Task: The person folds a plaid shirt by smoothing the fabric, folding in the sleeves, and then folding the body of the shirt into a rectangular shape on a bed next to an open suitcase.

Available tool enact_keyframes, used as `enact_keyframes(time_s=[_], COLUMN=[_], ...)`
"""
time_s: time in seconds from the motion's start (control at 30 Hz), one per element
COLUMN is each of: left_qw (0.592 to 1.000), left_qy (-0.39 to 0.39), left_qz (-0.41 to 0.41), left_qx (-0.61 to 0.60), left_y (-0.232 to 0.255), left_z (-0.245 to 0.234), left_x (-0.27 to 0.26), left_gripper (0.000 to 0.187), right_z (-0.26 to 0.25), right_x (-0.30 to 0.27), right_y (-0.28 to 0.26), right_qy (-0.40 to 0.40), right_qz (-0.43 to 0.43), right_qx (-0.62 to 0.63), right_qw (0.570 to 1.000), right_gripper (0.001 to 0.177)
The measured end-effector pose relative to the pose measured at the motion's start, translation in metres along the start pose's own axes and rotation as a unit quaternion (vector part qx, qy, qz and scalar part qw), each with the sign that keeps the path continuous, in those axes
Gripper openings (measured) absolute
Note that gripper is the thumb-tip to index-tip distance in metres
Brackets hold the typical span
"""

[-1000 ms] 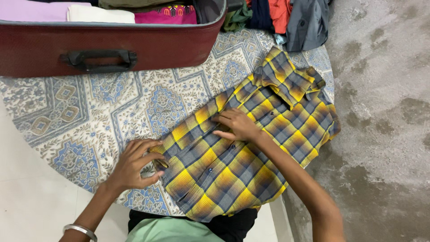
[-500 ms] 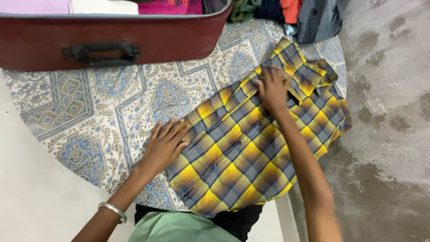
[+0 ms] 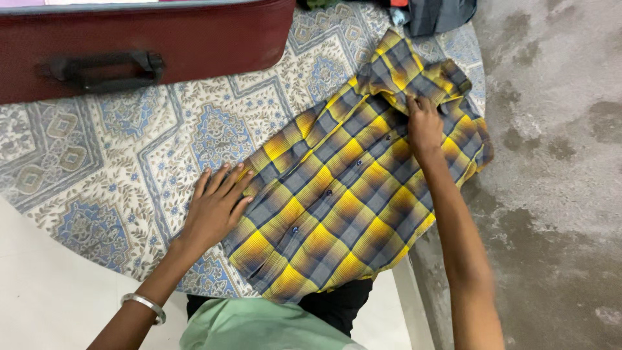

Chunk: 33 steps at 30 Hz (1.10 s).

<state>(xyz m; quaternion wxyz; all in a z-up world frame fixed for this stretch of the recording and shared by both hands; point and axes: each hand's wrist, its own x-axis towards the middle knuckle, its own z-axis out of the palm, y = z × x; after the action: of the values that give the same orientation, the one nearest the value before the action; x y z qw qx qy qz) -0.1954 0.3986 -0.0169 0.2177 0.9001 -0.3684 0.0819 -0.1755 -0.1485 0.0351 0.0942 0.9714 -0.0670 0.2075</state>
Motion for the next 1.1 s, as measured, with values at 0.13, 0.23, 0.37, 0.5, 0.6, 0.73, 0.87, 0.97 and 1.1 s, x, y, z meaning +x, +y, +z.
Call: enact_keyframes(time_s=[0.13,0.23,0.37,0.5,0.6,0.73,0.87,0.97,1.1], left_qw=[1.0,1.0,0.999,0.996,0.993,0.982,0.993,0.999,0.999], left_qy=[0.024,0.024,0.027,0.039,0.045,0.122,0.05,-0.006,0.018], left_qz=[0.008,0.008,0.01,-0.018,-0.046,0.047,0.102,0.042,0.01], left_qx=[-0.004,-0.005,-0.024,-0.073,-0.097,-0.138,-0.025,-0.003,0.027], left_y=[0.002,0.002,-0.001,-0.007,-0.007,0.0,0.015,0.019,0.018], left_z=[-0.004,-0.003,0.0,0.005,0.014,0.023,0.022,0.018,0.018], left_x=[0.0,0.0,-0.002,-0.004,0.005,0.029,0.046,0.041,0.036], left_gripper=[0.055,0.053,0.049,0.038,0.028,0.042,0.049,0.056,0.064], right_z=[-0.006,-0.012,-0.034,-0.059,-0.061,-0.045,-0.014,0.018,0.032], right_x=[-0.005,-0.019,-0.025,-0.024,-0.011,0.02,0.046,0.052,0.047], right_y=[0.0,-0.005,-0.025,-0.052,-0.072,-0.107,-0.142,-0.149,-0.133], right_qy=[0.017,0.007,-0.062,0.002,0.08,0.132,0.076,-0.081,-0.134], right_qz=[-0.013,-0.014,-0.005,-0.016,-0.051,-0.157,-0.189,-0.093,-0.017], right_qx=[-0.034,-0.039,0.035,0.059,0.114,0.185,0.211,0.101,0.11], right_qw=[0.999,0.999,0.997,0.998,0.989,0.961,0.956,0.987,0.985], right_gripper=[0.035,0.041,0.044,0.035,0.023,0.024,0.033,0.068,0.095])
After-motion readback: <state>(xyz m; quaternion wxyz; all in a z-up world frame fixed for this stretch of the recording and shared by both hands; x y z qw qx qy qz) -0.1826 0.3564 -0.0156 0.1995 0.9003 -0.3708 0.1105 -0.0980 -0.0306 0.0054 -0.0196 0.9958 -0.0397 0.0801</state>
